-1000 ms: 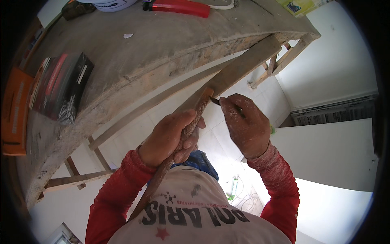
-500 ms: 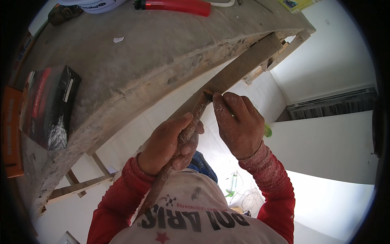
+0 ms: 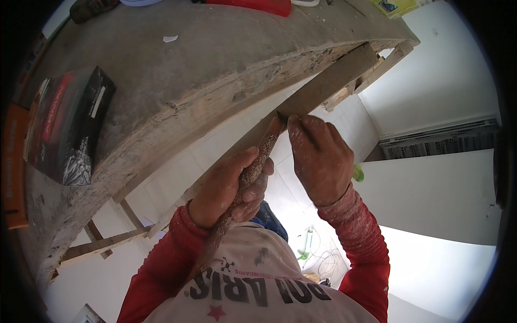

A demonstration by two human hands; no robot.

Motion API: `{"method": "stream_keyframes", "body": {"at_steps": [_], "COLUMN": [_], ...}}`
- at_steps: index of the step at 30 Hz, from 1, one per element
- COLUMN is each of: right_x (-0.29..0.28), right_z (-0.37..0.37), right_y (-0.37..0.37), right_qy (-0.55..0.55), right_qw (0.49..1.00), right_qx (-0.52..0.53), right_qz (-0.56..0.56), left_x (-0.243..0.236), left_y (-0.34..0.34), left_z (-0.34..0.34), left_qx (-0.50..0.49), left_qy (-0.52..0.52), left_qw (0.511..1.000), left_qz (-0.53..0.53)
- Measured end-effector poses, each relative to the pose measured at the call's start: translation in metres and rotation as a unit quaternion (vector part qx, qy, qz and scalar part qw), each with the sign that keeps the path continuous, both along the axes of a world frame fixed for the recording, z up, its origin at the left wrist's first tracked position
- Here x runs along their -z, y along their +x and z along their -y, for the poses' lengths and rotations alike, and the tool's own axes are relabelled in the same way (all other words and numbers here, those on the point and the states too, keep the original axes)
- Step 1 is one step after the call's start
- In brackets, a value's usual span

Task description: The person uses a utility knife to shave and shape a small cylindrical wooden stick. They repeatedly scrape the surface to remove material and refine the shape, then briefly apply the stick to a wooden beam on a workbench.

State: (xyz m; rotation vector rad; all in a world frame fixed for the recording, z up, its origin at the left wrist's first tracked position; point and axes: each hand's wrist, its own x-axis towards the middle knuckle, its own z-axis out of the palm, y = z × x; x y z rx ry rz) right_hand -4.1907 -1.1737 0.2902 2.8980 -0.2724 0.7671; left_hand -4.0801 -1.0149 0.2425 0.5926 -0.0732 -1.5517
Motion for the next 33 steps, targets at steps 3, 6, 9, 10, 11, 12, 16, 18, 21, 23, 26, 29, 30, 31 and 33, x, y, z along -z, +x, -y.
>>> {"method": "stream_keyframes", "body": {"at_steps": [3, 6, 9, 10, 11, 12, 16, 18, 21, 23, 26, 29, 30, 31, 33], "right_x": [0.002, 0.003, 0.001, 0.0, -0.001, 0.003, -0.003, -0.001, 0.001, -0.004, -0.002, -0.001, -0.003, -0.005, -0.008], "right_z": [-0.012, -0.014, -0.011, -0.017, -0.021, -0.022, -0.01, -0.017, -0.012, -0.01, -0.015, -0.013, -0.019, -0.022, -0.014], "right_y": [-0.013, -0.009, -0.004, -0.009, -0.012, -0.014, -0.005, -0.009, -0.007, -0.004, -0.008, -0.004, -0.007, -0.009, -0.003], "right_qy": [0.004, 0.01, 0.004, 0.002, -0.001, -0.001, -0.022, -0.027, -0.02, -0.028, -0.03, -0.021, -0.029, -0.037, -0.031], "right_qw": [1.0, 1.0, 1.0, 1.0, 1.0, 1.0, 1.0, 0.999, 1.0, 0.999, 0.999, 0.999, 0.999, 0.999, 0.999], "right_qx": [-0.025, -0.025, -0.023, -0.021, -0.019, -0.012, -0.013, -0.017, -0.015, -0.015, -0.01, -0.018, -0.012, -0.006, -0.009], "right_qz": [-0.006, 0.006, 0.003, -0.011, -0.024, -0.009, -0.015, -0.005, -0.01, -0.022, -0.025, -0.021, -0.028, -0.035, -0.043], "left_x": [0.003, 0.002, 0.001, 0.002, 0.004, 0.005, 0.009, 0.006, 0.011, 0.01, 0.009, 0.012, 0.012, 0.011, 0.011], "left_y": [-0.002, -0.003, -0.003, -0.004, -0.005, -0.006, -0.006, -0.006, -0.005, -0.007, -0.008, -0.007, -0.006, -0.006, -0.008], "left_z": [0.0, -0.001, 0.001, 0.0, 0.0, 0.001, 0.001, 0.003, 0.003, 0.003, 0.003, 0.003, 0.003, 0.002, 0.003], "left_qx": [0.003, -0.008, -0.009, -0.011, -0.014, -0.017, -0.021, -0.015, -0.019, -0.018, -0.021, -0.027, -0.03, -0.029, -0.022], "left_qy": [-0.003, -0.006, -0.017, -0.017, -0.019, -0.02, -0.029, -0.022, -0.04, -0.031, -0.031, -0.055, -0.066, -0.057, -0.037], "left_qw": [1.0, 1.0, 1.0, 1.0, 1.0, 0.999, 0.999, 1.0, 0.999, 0.999, 0.999, 0.998, 0.997, 0.998, 0.999], "left_qz": [-0.003, -0.001, 0.009, 0.013, 0.018, 0.022, 0.015, 0.006, 0.005, 0.006, 0.008, 0.012, 0.014, 0.011, 0.005]}}
